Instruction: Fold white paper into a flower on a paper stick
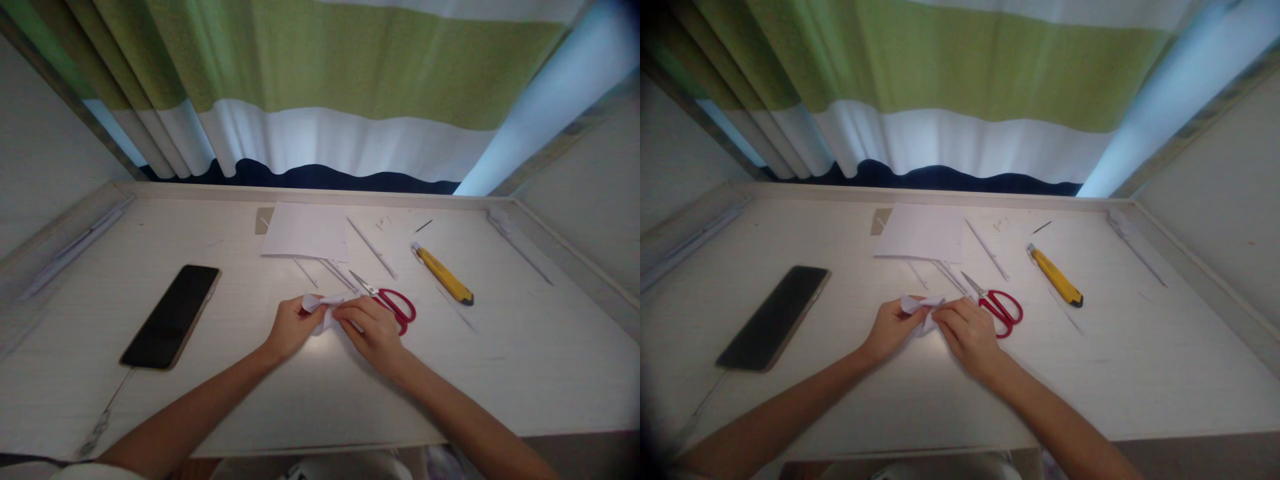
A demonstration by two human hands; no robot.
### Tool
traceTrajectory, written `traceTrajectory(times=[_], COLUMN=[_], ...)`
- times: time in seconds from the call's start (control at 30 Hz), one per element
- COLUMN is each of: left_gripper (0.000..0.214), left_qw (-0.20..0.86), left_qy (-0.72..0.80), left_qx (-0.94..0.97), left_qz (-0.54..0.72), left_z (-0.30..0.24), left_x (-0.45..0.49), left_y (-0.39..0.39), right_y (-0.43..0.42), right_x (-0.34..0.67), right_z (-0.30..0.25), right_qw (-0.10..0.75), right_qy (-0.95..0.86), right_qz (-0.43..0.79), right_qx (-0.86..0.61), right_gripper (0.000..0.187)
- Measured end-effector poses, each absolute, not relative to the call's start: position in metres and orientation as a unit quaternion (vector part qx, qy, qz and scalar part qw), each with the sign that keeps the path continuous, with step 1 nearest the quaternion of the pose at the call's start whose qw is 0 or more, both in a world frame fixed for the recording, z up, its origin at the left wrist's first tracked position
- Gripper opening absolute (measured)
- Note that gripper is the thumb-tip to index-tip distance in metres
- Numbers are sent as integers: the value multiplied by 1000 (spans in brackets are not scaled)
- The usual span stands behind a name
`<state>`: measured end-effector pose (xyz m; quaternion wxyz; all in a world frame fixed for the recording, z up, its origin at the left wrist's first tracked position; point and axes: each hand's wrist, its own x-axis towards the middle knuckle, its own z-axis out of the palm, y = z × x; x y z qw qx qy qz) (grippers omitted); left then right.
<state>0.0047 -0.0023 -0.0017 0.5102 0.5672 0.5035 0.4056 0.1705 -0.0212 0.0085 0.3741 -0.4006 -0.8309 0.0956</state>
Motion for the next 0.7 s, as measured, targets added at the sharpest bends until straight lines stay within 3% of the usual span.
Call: traceTrajectory(times=[0.7], left_gripper=[24], left_qw=[527], left_qy=[496], left_qx=[559], left_qz=[403], left_z=[-1], left_x=[4], left_y=[-1], right_y=[-21], right_x=[171], right_z=[11], right_qw=[371], right_qy=[-835], right_qz=[88], right_qx=[-397], right_gripper=[14])
